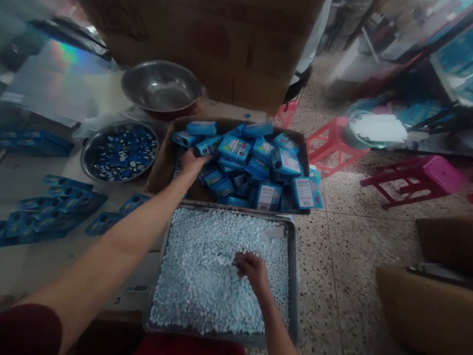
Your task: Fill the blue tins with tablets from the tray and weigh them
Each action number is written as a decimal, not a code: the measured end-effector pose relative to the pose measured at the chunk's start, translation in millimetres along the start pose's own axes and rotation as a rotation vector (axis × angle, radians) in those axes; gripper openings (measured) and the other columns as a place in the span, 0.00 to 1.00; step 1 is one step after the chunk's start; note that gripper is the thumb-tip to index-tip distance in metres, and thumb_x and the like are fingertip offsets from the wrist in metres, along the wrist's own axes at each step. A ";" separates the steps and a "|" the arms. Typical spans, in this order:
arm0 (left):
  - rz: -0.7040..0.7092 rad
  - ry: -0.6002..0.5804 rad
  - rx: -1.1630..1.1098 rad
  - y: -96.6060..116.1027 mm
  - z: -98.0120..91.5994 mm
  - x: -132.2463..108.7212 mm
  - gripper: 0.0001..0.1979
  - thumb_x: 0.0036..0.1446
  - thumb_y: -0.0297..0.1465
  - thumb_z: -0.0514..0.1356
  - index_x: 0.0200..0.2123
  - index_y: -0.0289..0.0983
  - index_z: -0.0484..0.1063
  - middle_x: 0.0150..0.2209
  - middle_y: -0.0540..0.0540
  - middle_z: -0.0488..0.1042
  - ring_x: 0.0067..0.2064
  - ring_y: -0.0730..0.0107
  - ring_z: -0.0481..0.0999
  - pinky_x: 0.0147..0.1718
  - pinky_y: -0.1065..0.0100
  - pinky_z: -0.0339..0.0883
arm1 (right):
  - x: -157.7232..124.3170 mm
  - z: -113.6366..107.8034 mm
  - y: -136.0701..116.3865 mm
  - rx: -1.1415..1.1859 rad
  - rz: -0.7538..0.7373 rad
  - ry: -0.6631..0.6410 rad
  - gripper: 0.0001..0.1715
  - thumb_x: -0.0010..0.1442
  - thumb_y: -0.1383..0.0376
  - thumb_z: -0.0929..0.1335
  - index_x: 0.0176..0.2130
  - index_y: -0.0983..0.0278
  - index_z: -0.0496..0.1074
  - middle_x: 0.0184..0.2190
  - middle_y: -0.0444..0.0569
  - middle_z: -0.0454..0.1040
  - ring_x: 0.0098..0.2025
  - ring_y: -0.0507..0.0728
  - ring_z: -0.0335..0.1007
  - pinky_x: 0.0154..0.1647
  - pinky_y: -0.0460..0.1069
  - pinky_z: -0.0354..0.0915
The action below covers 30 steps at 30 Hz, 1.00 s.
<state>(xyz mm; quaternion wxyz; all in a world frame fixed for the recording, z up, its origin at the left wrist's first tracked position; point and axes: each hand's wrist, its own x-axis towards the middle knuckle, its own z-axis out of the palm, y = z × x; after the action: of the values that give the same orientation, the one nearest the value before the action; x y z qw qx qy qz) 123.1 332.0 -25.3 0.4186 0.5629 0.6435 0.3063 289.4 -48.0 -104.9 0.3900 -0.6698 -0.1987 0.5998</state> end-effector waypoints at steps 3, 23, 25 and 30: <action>0.173 0.195 0.186 5.2 -42.5 -43.5 0.24 0.49 0.35 0.71 0.48 0.37 0.71 0.46 0.43 0.77 0.50 0.56 0.76 0.52 0.60 0.67 | -23.4 -12.4 -24.3 0.048 0.023 -0.006 0.14 0.47 0.54 0.79 0.29 0.62 0.83 0.20 0.46 0.77 0.19 0.53 0.68 0.22 0.48 0.65; 0.317 -0.212 0.497 -72.5 -107.4 -265.2 0.15 0.50 0.23 0.63 0.43 0.42 0.75 0.45 0.46 0.77 0.48 0.57 0.77 0.49 0.61 0.71 | -38.6 13.6 -167.9 -0.290 -0.128 -0.182 0.16 0.50 0.57 0.77 0.35 0.66 0.81 0.20 0.45 0.77 0.19 0.51 0.71 0.21 0.45 0.67; 0.330 -0.202 0.487 -76.3 -106.1 -267.2 0.15 0.50 0.22 0.63 0.42 0.41 0.75 0.44 0.45 0.76 0.48 0.57 0.76 0.49 0.61 0.70 | -38.9 23.6 -169.3 -0.392 -0.177 -0.179 0.14 0.53 0.58 0.75 0.35 0.66 0.81 0.18 0.44 0.75 0.19 0.52 0.71 0.21 0.45 0.66; 0.363 -0.226 0.444 -78.4 -95.4 -270.9 0.15 0.49 0.22 0.63 0.42 0.39 0.74 0.43 0.44 0.75 0.47 0.57 0.75 0.50 0.60 0.70 | -55.2 64.2 -180.6 -0.750 -0.406 -0.146 0.09 0.55 0.69 0.69 0.33 0.64 0.82 0.18 0.44 0.75 0.19 0.51 0.71 0.25 0.45 0.65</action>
<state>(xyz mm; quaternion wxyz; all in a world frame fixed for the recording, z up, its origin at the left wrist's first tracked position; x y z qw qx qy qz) 6.4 59.6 3.5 0.2928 0.7769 0.5328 0.1635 253.2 41.1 69.9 0.2148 -0.6684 -0.5577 0.4428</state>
